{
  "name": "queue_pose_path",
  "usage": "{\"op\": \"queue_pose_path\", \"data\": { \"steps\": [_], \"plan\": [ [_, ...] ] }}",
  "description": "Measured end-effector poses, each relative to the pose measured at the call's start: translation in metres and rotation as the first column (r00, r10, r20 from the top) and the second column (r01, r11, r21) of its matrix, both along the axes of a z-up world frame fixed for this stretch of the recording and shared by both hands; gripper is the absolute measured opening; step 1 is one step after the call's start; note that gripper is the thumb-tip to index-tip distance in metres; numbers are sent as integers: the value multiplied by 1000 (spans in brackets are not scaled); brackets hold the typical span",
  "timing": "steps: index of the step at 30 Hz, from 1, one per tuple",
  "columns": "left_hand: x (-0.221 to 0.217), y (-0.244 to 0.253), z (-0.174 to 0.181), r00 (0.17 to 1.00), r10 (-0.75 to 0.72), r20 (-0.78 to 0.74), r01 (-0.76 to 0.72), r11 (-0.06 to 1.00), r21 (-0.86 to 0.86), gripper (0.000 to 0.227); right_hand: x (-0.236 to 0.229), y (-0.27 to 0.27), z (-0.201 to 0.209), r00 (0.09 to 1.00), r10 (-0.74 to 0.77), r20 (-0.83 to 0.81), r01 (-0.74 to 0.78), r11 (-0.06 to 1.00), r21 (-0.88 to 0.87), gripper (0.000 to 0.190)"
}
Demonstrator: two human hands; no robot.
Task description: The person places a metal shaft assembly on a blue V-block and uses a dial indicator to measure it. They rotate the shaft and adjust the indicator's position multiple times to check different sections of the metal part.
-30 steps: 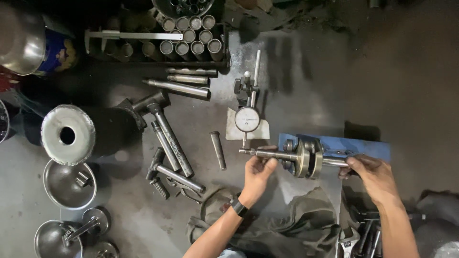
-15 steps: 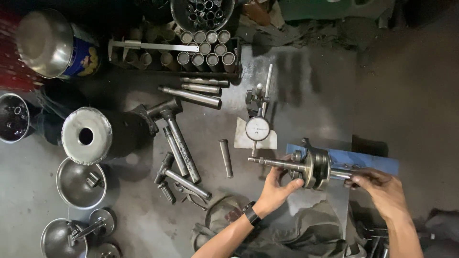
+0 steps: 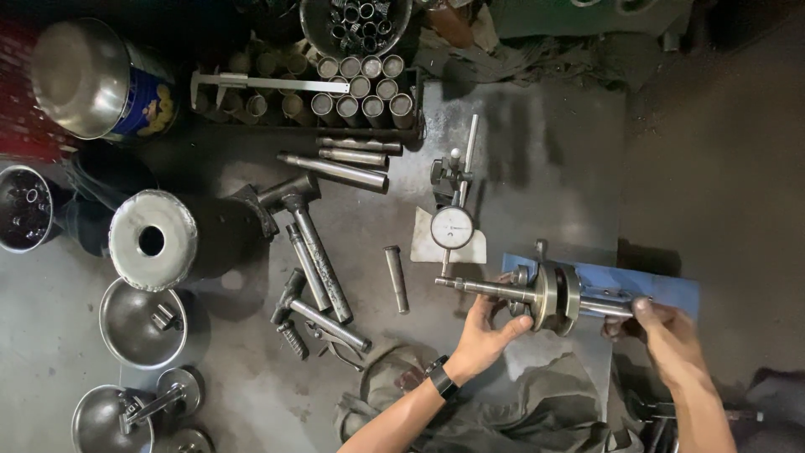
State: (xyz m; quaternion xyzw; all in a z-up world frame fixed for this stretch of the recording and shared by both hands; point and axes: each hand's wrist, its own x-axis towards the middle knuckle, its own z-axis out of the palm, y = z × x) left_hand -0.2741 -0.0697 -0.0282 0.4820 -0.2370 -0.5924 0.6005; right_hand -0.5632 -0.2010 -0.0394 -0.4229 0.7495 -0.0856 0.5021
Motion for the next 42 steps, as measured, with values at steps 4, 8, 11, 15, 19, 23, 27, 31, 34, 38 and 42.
{"op": "queue_pose_path", "data": {
  "steps": [4, 8, 11, 15, 19, 23, 27, 31, 34, 38, 42],
  "plan": [
    [1, -1, 2, 1000, -6, 14, 6, 1000, 11, 82, 21, -5, 25, 969, 178, -170, -176, 984, 28, 29],
    [4, 0, 7, 999, -29, 41, 28, 999, 39, 83, -4, -3, -5, 991, 125, 44, -123, 991, -57, 32],
    [3, 0, 6, 999, -27, 41, 26, 999, 29, 83, -5, -3, -3, 986, 139, 89, -133, 988, -76, 29],
    [5, -2, 10, 999, -25, 34, 24, 1000, 19, 83, 10, -5, 21, 990, 131, 52, -129, 991, -37, 29],
    [5, -2, 10, 999, -28, 22, 28, 999, 21, 83, 17, -7, 33, 984, 141, 110, -137, 990, -46, 36],
    [5, -3, 13, 1000, -25, 18, 24, 999, 28, 82, 29, -8, 45, 934, 191, 302, -142, 974, -178, 46],
    [5, -4, 13, 1000, -21, 16, 21, 1000, 20, 81, 37, -9, 51, 961, 83, 264, -56, 993, -106, 31],
    [5, -3, 10, 1000, -23, 21, 23, 1000, 22, 81, 40, -6, 55, 936, 40, 348, -1, 994, -112, 32],
    [5, -3, 10, 1000, -25, 11, 25, 1000, 18, 81, 13, -3, 14, 992, 34, 122, -25, 997, -78, 33],
    [4, -2, 8, 1000, -16, 2, 16, 1000, 8, 81, 3, 0, -4, 994, 35, 107, -27, 997, -78, 32],
    [2, -1, 6, 1000, -9, -5, 9, 1000, 10, 81, 31, -5, 41, 931, 281, -233, -279, 959, 44, 29]
  ]
}}
